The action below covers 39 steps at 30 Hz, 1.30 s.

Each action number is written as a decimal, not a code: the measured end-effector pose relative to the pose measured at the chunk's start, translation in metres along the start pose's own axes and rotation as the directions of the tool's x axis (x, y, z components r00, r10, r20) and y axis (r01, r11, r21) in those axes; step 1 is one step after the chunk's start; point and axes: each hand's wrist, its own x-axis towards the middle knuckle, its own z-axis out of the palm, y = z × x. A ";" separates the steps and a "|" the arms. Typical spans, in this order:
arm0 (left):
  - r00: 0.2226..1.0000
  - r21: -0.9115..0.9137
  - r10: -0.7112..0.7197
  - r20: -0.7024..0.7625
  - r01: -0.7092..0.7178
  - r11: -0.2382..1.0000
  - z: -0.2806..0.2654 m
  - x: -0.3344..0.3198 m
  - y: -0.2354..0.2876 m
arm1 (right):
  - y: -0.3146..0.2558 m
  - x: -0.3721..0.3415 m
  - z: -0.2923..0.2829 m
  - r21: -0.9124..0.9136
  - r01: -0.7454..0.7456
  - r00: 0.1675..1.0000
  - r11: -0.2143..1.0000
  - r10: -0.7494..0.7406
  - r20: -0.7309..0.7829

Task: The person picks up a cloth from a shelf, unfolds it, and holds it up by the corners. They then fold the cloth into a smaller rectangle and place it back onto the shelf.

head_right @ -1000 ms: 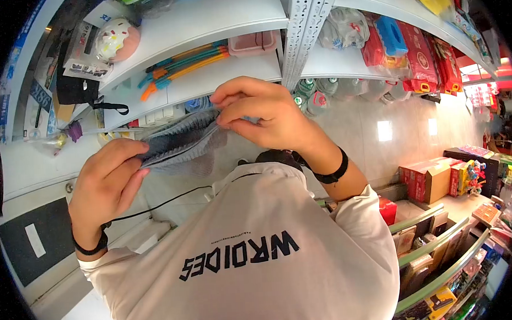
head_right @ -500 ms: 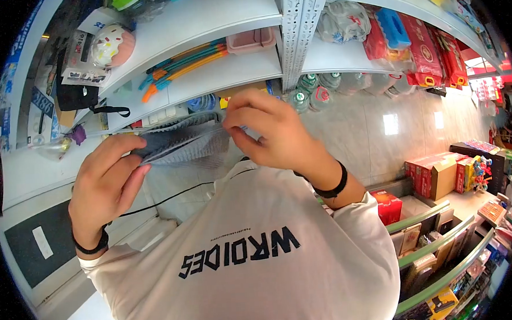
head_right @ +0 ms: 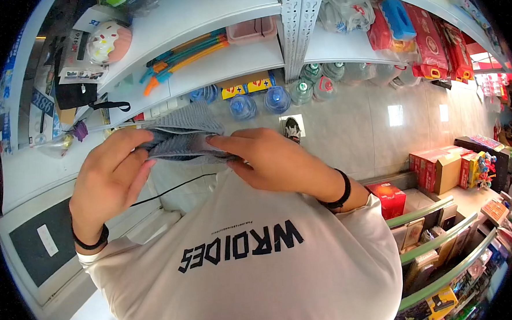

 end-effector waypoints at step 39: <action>0.990 -0.072 -0.005 -0.138 -0.005 0.997 0.052 -0.031 -0.025 | -0.005 0.021 -0.069 -0.334 0.156 0.988 0.930 -0.152 0.039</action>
